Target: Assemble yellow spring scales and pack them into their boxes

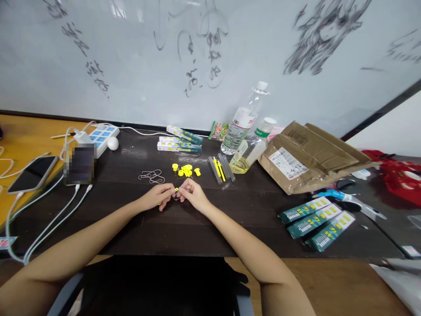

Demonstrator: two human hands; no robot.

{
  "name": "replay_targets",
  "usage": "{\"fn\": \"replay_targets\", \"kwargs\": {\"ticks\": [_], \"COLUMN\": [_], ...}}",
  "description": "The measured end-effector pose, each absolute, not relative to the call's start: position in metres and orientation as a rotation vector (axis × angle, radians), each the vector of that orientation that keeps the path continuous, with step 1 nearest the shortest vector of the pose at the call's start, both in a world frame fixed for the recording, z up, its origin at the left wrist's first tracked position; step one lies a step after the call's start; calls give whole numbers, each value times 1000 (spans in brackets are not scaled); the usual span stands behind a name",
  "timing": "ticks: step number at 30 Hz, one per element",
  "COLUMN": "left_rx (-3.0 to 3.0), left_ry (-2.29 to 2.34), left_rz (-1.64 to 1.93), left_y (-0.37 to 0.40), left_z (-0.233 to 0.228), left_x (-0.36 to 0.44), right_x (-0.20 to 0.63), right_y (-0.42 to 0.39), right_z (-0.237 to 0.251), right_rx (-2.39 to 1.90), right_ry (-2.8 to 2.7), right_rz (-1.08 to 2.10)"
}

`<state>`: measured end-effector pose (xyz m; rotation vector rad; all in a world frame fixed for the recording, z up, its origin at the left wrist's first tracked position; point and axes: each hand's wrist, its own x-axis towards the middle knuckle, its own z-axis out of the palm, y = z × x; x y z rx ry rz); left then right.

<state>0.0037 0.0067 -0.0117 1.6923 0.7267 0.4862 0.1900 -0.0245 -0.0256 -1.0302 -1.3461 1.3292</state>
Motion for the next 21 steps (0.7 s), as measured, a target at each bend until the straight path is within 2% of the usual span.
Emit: {"fn": "replay_targets", "kwargs": {"ticks": [21], "left_rx": [1713], "left_ry": [785], "left_rz": [372], "left_y": [0], "left_z": [-5], "left_x": [4], "right_x": [191], "right_y": [-25], "right_z": [-22], "right_rx": [-1164], "right_ry": [-1524], "right_rz": [1256]}}
